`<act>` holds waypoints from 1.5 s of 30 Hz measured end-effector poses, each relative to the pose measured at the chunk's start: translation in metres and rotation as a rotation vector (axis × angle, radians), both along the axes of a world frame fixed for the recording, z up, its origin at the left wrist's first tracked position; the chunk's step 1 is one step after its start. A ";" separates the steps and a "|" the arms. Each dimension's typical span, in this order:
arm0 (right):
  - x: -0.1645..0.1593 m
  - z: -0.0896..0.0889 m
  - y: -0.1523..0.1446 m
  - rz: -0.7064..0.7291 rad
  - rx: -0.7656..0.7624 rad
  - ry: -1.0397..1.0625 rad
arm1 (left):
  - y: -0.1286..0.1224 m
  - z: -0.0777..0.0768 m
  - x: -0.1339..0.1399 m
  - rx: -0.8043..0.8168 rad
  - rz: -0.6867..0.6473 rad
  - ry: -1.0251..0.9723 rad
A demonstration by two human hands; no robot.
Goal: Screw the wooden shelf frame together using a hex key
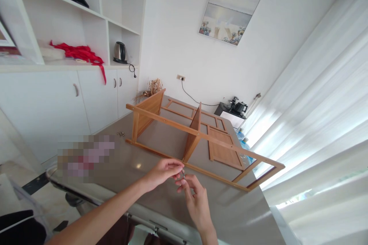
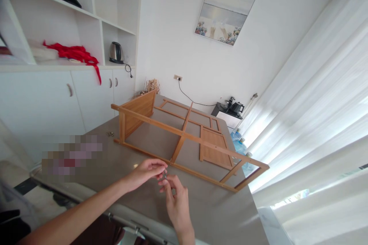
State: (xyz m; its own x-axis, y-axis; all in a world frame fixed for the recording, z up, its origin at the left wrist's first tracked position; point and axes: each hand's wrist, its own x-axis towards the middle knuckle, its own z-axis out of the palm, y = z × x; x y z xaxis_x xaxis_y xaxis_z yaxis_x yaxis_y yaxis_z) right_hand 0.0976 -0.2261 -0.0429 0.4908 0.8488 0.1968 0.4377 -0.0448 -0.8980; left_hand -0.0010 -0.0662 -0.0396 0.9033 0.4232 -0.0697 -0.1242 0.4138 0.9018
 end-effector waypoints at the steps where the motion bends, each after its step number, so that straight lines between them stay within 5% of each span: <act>1: -0.001 0.000 -0.002 0.009 0.001 0.015 | -0.001 -0.001 0.000 0.005 -0.013 0.002; 8: -0.004 0.001 -0.012 0.069 0.049 0.023 | -0.011 -0.008 0.008 -0.081 -0.116 0.008; 22: 0.027 -0.003 -0.044 -0.208 0.048 -0.057 | -0.037 0.003 0.048 -0.042 -0.164 0.073; 32: 0.049 -0.017 -0.068 -0.491 0.080 -0.053 | -0.057 -0.006 0.094 0.072 -0.255 0.162; 45: 0.086 -0.024 -0.107 -0.598 0.079 0.025 | -0.076 0.012 0.144 0.199 -0.483 0.230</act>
